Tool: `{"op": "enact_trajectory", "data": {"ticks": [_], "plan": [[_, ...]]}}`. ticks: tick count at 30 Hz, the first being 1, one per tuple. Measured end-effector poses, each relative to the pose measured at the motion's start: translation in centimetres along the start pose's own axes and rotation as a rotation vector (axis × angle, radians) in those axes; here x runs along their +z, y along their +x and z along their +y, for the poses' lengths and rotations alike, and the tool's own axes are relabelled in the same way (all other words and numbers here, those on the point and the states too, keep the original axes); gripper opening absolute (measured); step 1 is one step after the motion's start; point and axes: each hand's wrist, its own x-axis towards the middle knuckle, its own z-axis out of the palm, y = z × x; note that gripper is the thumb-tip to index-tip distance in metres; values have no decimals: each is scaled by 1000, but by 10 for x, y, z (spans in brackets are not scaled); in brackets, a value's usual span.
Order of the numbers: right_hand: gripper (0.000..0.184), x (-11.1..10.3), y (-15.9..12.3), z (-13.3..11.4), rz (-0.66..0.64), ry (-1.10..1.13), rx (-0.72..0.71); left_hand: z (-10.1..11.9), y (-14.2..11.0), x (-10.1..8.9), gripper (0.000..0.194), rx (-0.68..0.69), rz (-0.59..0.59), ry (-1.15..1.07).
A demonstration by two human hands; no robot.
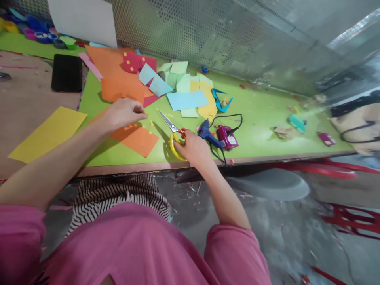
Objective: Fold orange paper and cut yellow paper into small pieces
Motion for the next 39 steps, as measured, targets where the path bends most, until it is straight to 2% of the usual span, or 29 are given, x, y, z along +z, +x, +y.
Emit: {"op": "enact_trajectory", "data": {"ticks": [2,5,10,14,17,20,22,25,27,30,33,37,39], "plan": [[47,8,9,4,4,-4,9,2,10,8,20,26,2,27],[45,15,17,8,28,37,-19,-3,10,10,24,65,17,84],[48,18,24,7,54,57,-67,-11,-2,-7,20,30,110,102],[49,21,28,5,76,44,-88,-11,-10,-24,24,-14,124,122],[48,24,27,7,123,9,-124,-27,-30,-48,38,-164,170,258],[45,26,24,10,202,-81,-144,-61,-69,-77,42,-385,206,356],[42,25,21,7,290,-149,-168,-86,-97,-89,53,-538,191,384],[42,20,16,-9,366,-128,-248,-114,-125,-90,60,-626,127,374],[42,20,13,-28,315,-41,-335,-124,-132,-86,60,-628,116,357],[41,27,10,-60,197,74,-475,-130,-131,-83,57,-621,120,307],[43,39,9,-83,168,31,-548,-136,-124,-87,55,-613,137,274],[41,48,5,-95,190,-17,-534,-148,-117,-90,52,-580,202,273],[39,49,4,-95,197,-35,-533,-151,-115,-92,46,-483,177,232]]}}
